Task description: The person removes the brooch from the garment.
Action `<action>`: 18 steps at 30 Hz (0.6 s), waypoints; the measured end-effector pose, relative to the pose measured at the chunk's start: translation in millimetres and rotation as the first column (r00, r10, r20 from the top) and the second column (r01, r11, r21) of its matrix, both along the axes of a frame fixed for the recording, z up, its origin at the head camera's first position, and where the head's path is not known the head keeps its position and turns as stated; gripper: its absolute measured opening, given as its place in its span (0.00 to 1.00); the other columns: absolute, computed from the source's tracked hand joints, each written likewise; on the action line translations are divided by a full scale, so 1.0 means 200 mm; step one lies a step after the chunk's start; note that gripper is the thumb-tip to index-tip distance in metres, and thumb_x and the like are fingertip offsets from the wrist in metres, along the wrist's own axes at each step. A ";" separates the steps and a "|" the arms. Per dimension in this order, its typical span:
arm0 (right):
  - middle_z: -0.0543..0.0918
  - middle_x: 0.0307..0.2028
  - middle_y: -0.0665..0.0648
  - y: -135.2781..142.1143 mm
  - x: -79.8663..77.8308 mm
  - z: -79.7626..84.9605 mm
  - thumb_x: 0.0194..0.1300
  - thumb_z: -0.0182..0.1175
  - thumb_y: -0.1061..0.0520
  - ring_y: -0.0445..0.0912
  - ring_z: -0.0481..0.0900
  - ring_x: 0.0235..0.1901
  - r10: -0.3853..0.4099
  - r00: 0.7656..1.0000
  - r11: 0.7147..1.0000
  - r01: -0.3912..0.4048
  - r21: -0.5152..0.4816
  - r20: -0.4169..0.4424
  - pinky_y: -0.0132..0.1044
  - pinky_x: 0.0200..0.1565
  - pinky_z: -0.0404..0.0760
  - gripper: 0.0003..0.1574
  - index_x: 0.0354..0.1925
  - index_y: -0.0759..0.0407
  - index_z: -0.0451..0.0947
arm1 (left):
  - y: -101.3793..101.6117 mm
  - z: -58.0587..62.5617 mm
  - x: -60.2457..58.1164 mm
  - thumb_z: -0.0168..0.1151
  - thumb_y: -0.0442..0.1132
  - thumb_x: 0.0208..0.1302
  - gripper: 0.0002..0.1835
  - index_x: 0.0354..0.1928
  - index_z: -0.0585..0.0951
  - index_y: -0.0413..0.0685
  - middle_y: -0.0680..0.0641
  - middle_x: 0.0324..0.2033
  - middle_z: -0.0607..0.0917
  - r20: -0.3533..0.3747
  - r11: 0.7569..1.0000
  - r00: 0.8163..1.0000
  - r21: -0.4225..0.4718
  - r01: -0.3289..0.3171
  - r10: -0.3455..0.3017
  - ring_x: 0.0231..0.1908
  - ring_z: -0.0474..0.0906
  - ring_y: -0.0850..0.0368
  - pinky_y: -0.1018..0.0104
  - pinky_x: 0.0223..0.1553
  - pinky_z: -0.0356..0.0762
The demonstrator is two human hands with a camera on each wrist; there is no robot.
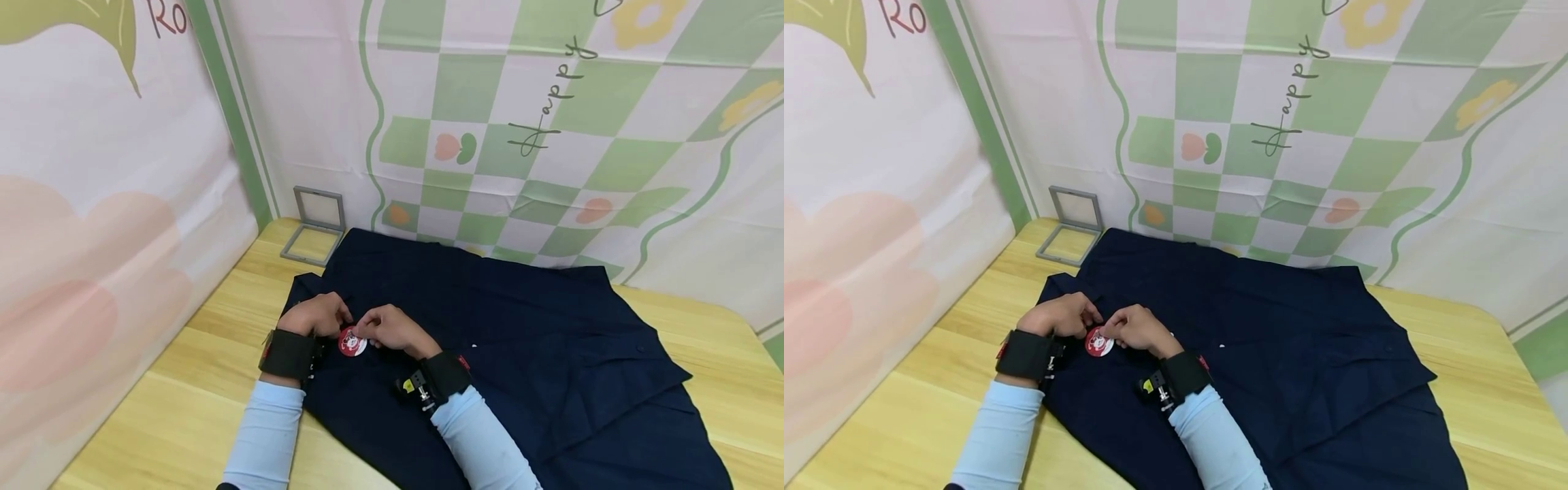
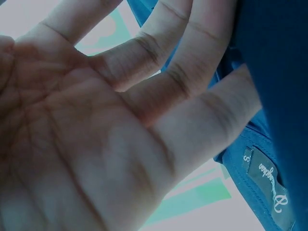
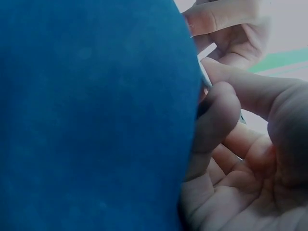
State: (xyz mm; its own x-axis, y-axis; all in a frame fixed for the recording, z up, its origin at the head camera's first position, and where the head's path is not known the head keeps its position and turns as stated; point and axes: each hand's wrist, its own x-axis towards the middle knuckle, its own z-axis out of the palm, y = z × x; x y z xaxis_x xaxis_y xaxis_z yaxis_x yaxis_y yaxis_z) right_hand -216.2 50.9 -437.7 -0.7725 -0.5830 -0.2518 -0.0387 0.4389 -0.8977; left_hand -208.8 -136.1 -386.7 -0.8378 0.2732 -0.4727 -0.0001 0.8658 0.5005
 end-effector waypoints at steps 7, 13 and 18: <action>0.79 0.27 0.50 0.00 -0.01 -0.01 0.70 0.60 0.53 0.40 0.73 0.25 -0.012 1.000 1.000 0.012 0.006 0.026 0.31 0.28 0.71 0.13 0.41 0.61 0.84 | 0.00 0.00 0.00 0.59 0.23 0.57 0.21 0.52 0.84 0.45 0.49 0.33 0.83 0.008 1.000 1.000 0.000 -0.016 0.016 0.25 0.69 0.58 0.70 0.26 0.66; 0.78 0.28 0.50 0.00 -0.01 -0.01 0.70 0.59 0.55 0.41 0.73 0.25 -0.011 1.000 1.000 0.011 -0.003 0.025 0.31 0.29 0.72 0.12 0.42 0.62 0.83 | 0.00 0.00 0.00 0.59 0.23 0.57 0.22 0.53 0.84 0.45 0.48 0.29 0.82 0.008 0.999 0.999 0.004 -0.032 0.032 0.22 0.67 0.59 0.70 0.24 0.64; 0.77 0.27 0.49 0.01 -0.01 -0.01 0.70 0.59 0.55 0.40 0.72 0.25 -0.001 1.000 1.000 0.001 -0.014 0.024 0.31 0.29 0.72 0.12 0.43 0.63 0.83 | -0.01 0.00 0.00 0.58 0.23 0.57 0.22 0.53 0.84 0.45 0.48 0.31 0.81 0.007 0.999 0.999 0.009 -0.042 0.042 0.24 0.68 0.58 0.70 0.25 0.64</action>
